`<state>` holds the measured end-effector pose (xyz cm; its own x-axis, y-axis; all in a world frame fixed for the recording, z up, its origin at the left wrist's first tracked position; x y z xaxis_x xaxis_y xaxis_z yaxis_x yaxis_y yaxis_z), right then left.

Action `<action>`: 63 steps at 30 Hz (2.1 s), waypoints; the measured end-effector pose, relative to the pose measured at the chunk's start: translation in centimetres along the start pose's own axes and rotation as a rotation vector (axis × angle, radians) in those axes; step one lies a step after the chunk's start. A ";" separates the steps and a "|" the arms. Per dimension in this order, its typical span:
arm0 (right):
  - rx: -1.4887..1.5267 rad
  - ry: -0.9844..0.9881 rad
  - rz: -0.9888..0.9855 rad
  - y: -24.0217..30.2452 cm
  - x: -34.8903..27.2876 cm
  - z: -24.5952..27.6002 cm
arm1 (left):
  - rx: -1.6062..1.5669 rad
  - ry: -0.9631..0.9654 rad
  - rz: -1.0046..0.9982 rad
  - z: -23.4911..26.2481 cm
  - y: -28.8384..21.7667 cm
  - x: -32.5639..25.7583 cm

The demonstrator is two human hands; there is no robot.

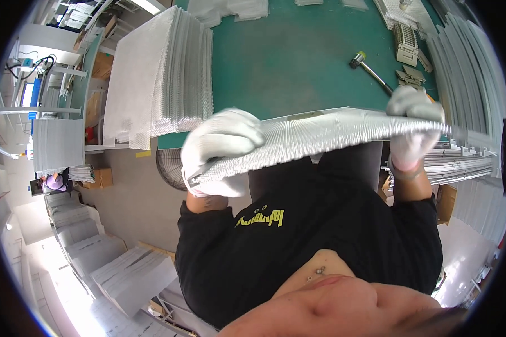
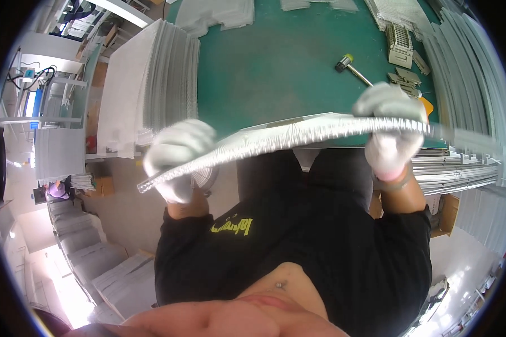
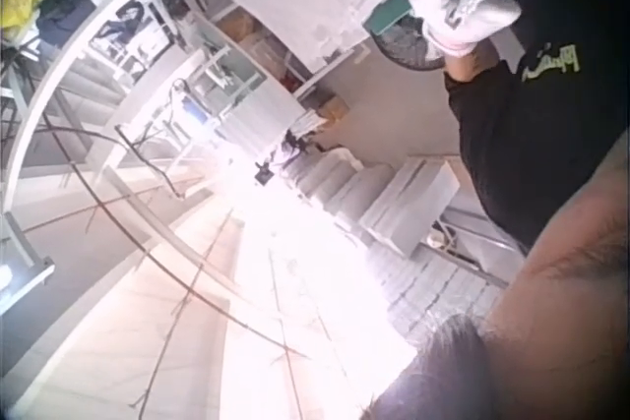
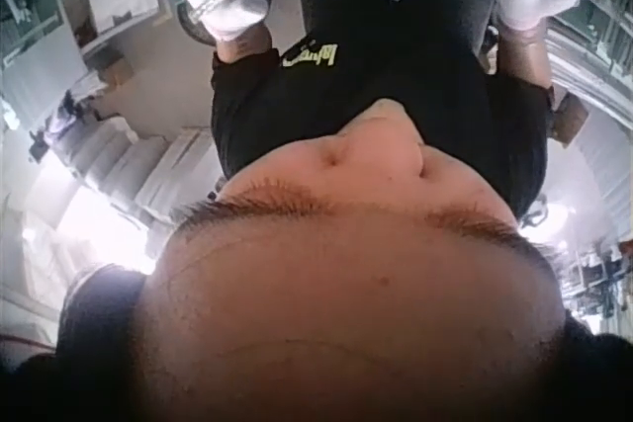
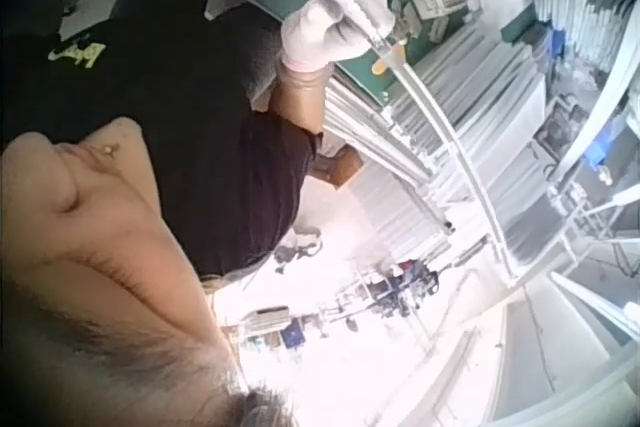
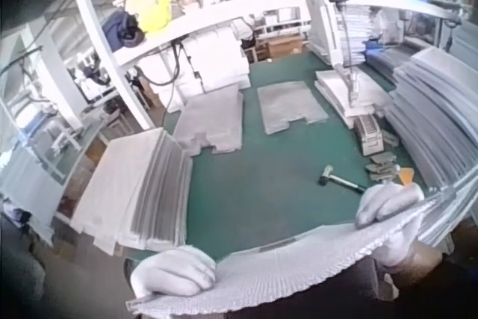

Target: Assembling metal mesh filters by fitting components into frames and securing them with tools.

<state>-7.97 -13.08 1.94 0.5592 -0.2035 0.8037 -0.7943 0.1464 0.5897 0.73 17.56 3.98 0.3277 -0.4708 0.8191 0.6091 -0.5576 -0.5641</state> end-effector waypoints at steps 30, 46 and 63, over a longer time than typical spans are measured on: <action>0.392 0.821 0.229 2.2 4.5 1.1 | 0.453 0.319 0.056 -5.1 -1.8 -1.3; 0.275 0.199 0.304 4.4 -1.8 0.7 | 0.927 0.534 0.632 -0.8 7.9 -10.5; 0.147 0.372 0.143 4.0 0.3 2.2 | 0.599 0.497 0.746 -0.2 5.3 -7.8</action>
<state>-11.52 -14.64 4.35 0.4672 0.1759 0.8665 -0.8804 0.0029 0.4742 1.26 18.20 -5.43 0.5150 -0.8535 0.0798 0.6757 0.3469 -0.6504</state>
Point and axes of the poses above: each hand's wrist, its own x-axis towards the middle knuckle, its own z-axis out of the back of the hand, y = z × x, the point moved 4 cm from there along x, towards the middle knuckle, and after that the axes turned 3 degrees about -z, right-handed, at the moved point
